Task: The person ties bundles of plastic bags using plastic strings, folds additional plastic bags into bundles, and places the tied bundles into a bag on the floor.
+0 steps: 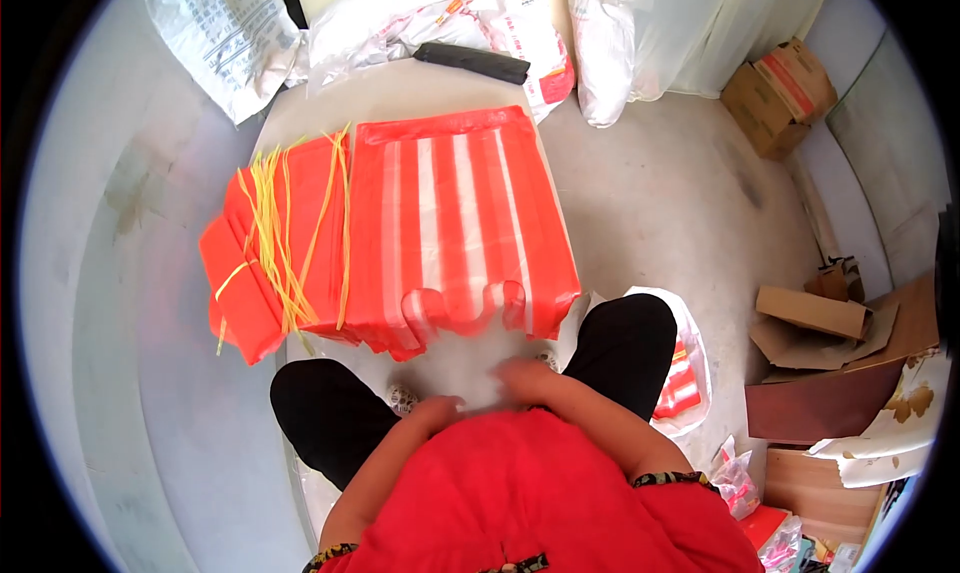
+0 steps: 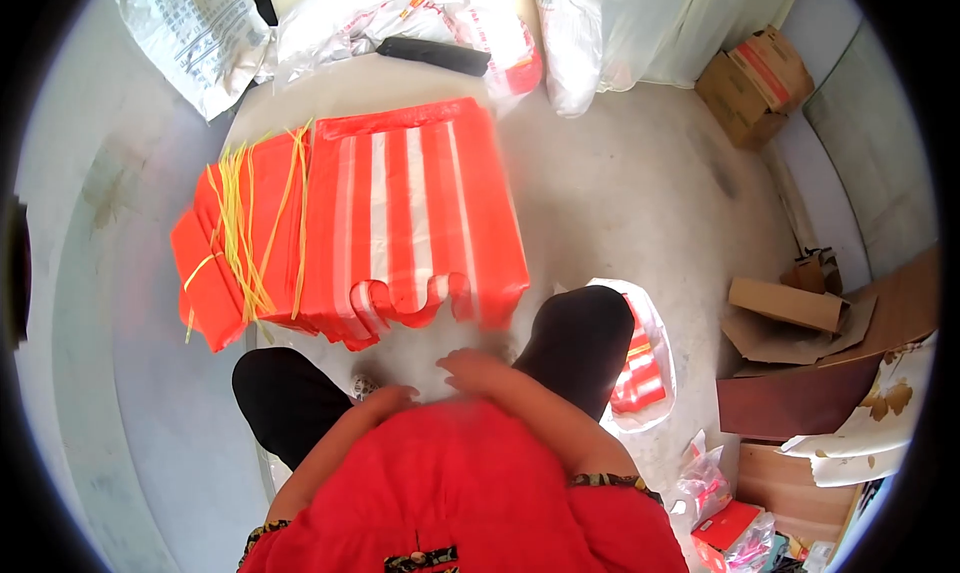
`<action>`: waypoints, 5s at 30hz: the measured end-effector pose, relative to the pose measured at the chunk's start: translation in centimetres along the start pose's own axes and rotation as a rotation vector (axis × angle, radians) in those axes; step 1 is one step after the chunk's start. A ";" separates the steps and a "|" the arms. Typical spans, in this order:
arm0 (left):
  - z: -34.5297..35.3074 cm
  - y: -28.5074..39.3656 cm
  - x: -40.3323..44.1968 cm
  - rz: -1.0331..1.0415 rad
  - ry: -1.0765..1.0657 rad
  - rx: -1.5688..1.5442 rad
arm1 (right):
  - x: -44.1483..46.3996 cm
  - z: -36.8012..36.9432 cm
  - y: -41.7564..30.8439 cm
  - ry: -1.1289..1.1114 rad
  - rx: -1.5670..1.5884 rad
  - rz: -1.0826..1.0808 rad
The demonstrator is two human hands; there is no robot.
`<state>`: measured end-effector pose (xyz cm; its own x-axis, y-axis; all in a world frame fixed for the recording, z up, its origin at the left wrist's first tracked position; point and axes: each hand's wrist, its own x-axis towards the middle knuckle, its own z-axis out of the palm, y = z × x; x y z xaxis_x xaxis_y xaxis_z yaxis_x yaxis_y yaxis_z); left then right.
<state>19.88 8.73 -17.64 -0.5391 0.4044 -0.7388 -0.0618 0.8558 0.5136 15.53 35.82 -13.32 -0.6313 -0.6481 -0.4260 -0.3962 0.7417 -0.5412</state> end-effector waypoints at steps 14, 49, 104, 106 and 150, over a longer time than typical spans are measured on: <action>0.5 0.6 0.4 0.131 -0.037 0.110 | 0.0 0.6 1.0 -0.206 -0.171 0.039; 2.7 -1.3 4.8 0.094 -0.278 -0.183 | 2.1 1.7 0.1 -0.301 -0.142 0.012; 2.5 -1.9 5.2 0.137 -0.304 -0.124 | 3.4 2.4 4.0 -0.282 0.043 0.152; 2.7 -1.9 5.3 0.137 -0.304 -0.122 | 3.7 2.6 4.1 -0.284 0.032 0.131; 2.8 -3.4 6.1 0.133 -0.271 -0.110 | 4.0 2.6 4.2 -0.265 0.031 0.101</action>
<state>19.14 9.20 -25.15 -0.3064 0.5942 -0.7437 -0.1038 0.7557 0.6466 13.07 35.90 -19.20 -0.4691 -0.5964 -0.6513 -0.3172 0.8021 -0.5061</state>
